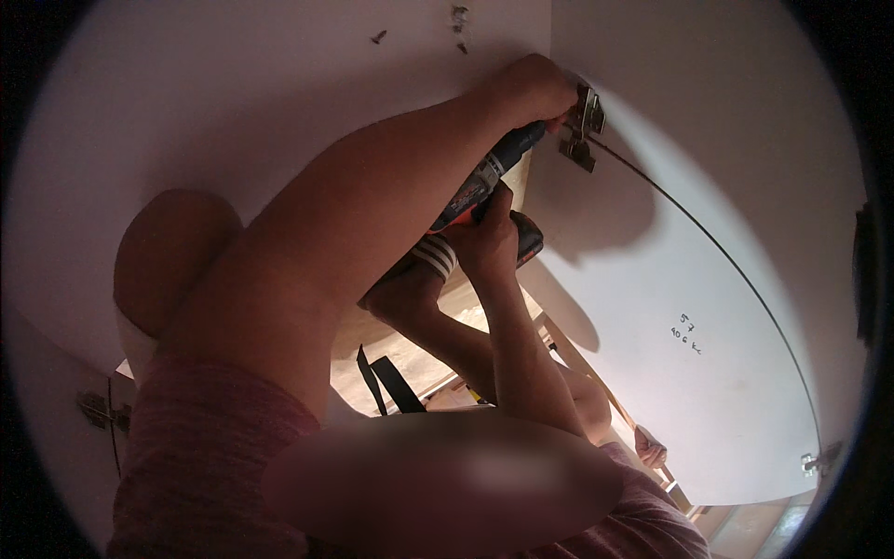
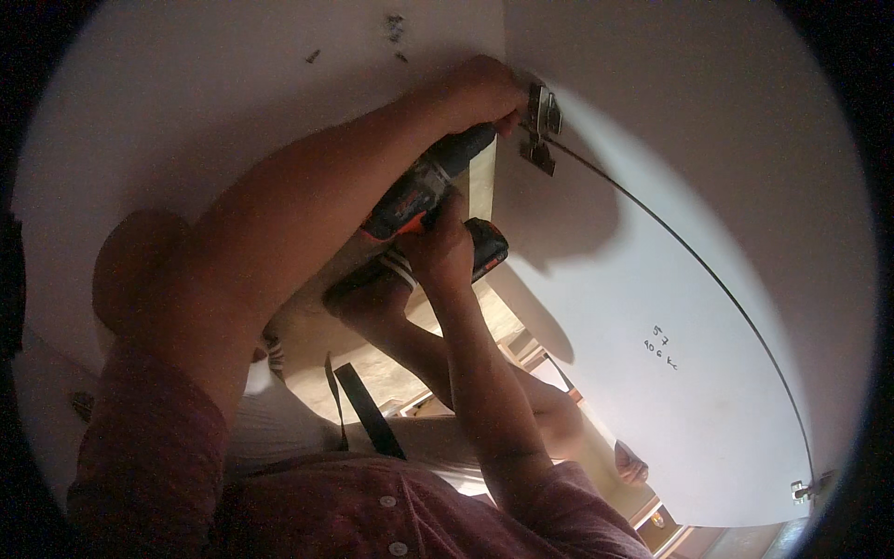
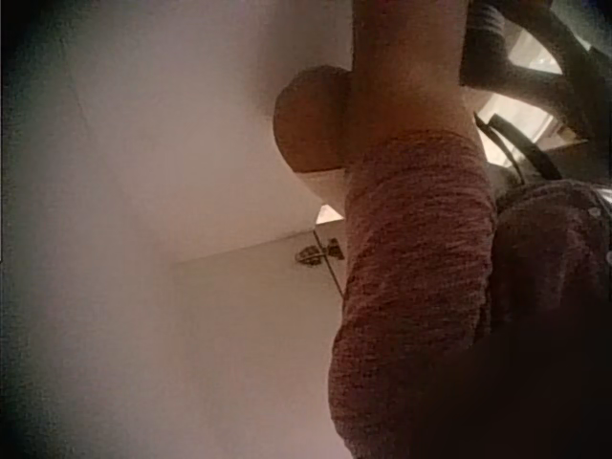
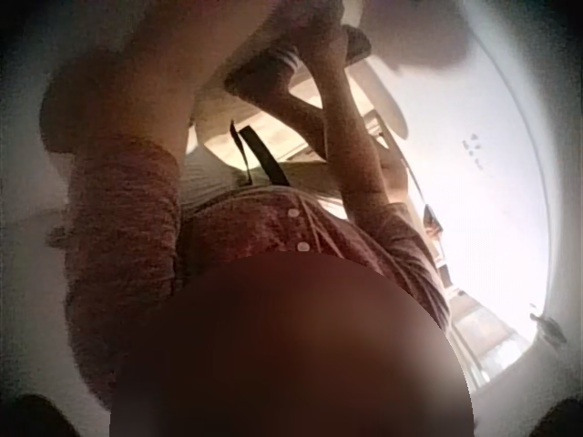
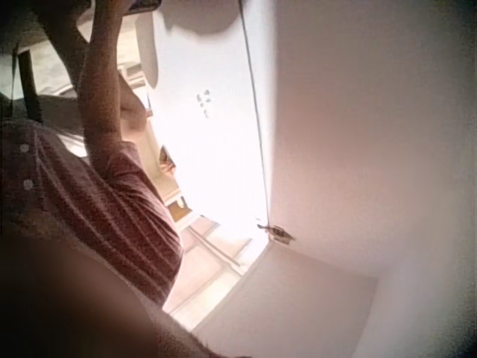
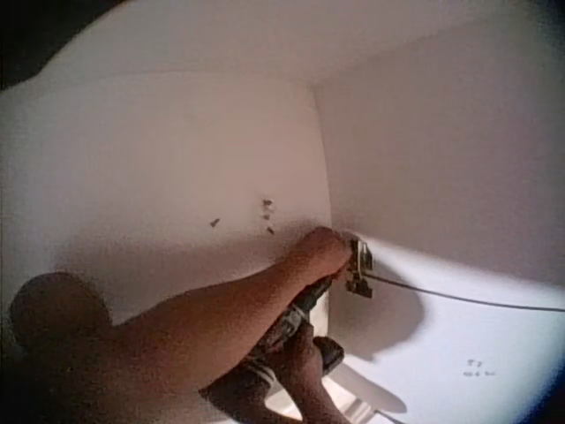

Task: The person installs hinges on a white cabinet door using a cordless drill. They position the door, align the hinges, and drive screws into the cabinet frame while another person holds the door steady.

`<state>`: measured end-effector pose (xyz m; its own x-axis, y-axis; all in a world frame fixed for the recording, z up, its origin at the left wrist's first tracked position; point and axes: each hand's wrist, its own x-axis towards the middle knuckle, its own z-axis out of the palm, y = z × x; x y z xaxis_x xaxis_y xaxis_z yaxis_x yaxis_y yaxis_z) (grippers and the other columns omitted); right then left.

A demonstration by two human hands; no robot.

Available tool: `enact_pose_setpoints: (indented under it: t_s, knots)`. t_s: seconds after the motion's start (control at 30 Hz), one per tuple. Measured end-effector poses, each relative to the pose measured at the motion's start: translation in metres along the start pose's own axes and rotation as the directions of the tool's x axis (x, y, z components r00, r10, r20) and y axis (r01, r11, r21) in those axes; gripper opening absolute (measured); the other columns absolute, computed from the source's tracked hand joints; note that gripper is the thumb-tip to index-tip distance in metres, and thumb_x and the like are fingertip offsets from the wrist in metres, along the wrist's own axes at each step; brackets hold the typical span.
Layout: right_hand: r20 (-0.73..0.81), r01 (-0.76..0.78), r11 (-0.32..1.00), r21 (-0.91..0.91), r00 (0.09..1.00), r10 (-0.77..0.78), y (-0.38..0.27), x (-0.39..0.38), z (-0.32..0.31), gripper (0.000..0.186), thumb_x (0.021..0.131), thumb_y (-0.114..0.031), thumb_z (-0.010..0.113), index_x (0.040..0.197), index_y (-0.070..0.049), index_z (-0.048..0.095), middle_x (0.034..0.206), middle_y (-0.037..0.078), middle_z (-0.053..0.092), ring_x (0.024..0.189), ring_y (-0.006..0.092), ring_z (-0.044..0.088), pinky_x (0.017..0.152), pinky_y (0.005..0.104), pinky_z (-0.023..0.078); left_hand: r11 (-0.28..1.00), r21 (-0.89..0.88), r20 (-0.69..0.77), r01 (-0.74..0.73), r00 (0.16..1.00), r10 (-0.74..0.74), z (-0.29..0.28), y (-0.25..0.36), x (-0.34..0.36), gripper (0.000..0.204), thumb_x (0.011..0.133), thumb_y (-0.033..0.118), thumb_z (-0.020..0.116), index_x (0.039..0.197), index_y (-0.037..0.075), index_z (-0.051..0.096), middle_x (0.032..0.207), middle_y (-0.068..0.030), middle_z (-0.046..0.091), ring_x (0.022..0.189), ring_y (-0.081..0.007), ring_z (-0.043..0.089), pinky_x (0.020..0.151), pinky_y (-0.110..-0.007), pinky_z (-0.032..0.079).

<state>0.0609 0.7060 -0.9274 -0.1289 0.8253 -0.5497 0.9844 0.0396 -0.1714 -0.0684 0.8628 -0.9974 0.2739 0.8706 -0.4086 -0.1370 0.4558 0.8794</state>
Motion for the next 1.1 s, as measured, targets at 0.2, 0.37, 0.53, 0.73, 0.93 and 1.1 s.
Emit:
enact_pose_setpoints:
  t_s: [0.2,0.37,0.53,0.73,0.93,1.1]
  knots:
    - [-0.012,-0.009,0.999,-0.053,1.0,0.009,-0.004,0.0,0.0,0.079,0.07,-0.029,0.084,0.129,-0.006,0.036,0.103,0.026,0.068,0.093,0.0451,0.068,0.076,0.0484,0.056,0.969,0.215,-0.007,-0.122,0.992,0.127,0.003,-0.007,0.004,0.018,0.086,0.017,0.061,0.078,0.009,0.076,0.08,-0.0096,0.074,0.072,-0.0225,0.072,0.069,-0.038,0.055]
    - [-0.019,0.026,0.996,-0.091,0.999,-0.028,-0.006,0.001,-0.004,0.081,0.069,-0.031,0.087,0.126,-0.004,0.037,0.102,0.026,0.068,0.093,0.0435,0.069,0.075,0.0475,0.057,0.974,0.214,-0.014,-0.074,0.997,0.078,0.003,-0.004,0.009,0.015,0.083,0.019,0.065,0.078,0.01,0.077,0.077,-0.0082,0.073,0.068,-0.0232,0.07,0.068,-0.04,0.055]
    - [-0.068,0.089,0.996,-0.024,0.994,-0.091,-0.007,0.0,-0.001,0.074,0.071,-0.027,0.085,0.121,-0.004,0.037,0.102,0.026,0.068,0.094,0.0427,0.069,0.075,0.0464,0.057,0.975,0.217,-0.017,0.052,0.999,-0.05,0.004,0.001,0.012,0.01,0.076,0.018,0.069,0.076,0.012,0.077,0.079,-0.0094,0.073,0.072,-0.0253,0.07,0.07,-0.041,0.054]
    - [0.002,-0.067,0.997,0.034,0.998,0.067,-0.007,0.002,-0.001,0.076,0.067,-0.025,0.088,0.121,-0.004,0.038,0.106,0.026,0.068,0.1,0.0409,0.068,0.08,0.0434,0.055,0.947,0.31,0.014,-0.091,0.996,0.091,0.004,-0.004,0.015,0.011,0.075,0.017,0.069,0.078,0.015,0.079,0.085,-0.0114,0.073,0.08,-0.0268,0.071,0.073,-0.042,0.054]
    - [-0.032,-0.014,1.0,-0.002,0.999,0.014,-0.012,0.001,0.001,0.075,0.072,-0.018,0.082,0.127,-0.003,0.033,0.105,0.028,0.068,0.098,0.0444,0.067,0.079,0.0466,0.057,0.948,0.316,0.048,-0.032,0.999,0.018,0.004,0.001,0.012,0.01,0.078,0.018,0.068,0.079,0.016,0.078,0.088,-0.0103,0.073,0.083,-0.0264,0.07,0.071,-0.044,0.054]
    - [-0.035,-0.006,1.0,0.018,0.999,0.007,-0.013,0.003,0.001,0.076,0.072,-0.018,0.082,0.127,-0.004,0.032,0.105,0.028,0.068,0.099,0.0435,0.068,0.08,0.0457,0.058,0.807,0.558,0.121,-0.195,0.981,0.153,0.007,-0.002,0.018,0.018,0.083,0.022,0.066,0.096,0.018,0.078,0.097,-0.0082,0.073,0.091,-0.0274,0.07,0.079,-0.044,0.056]
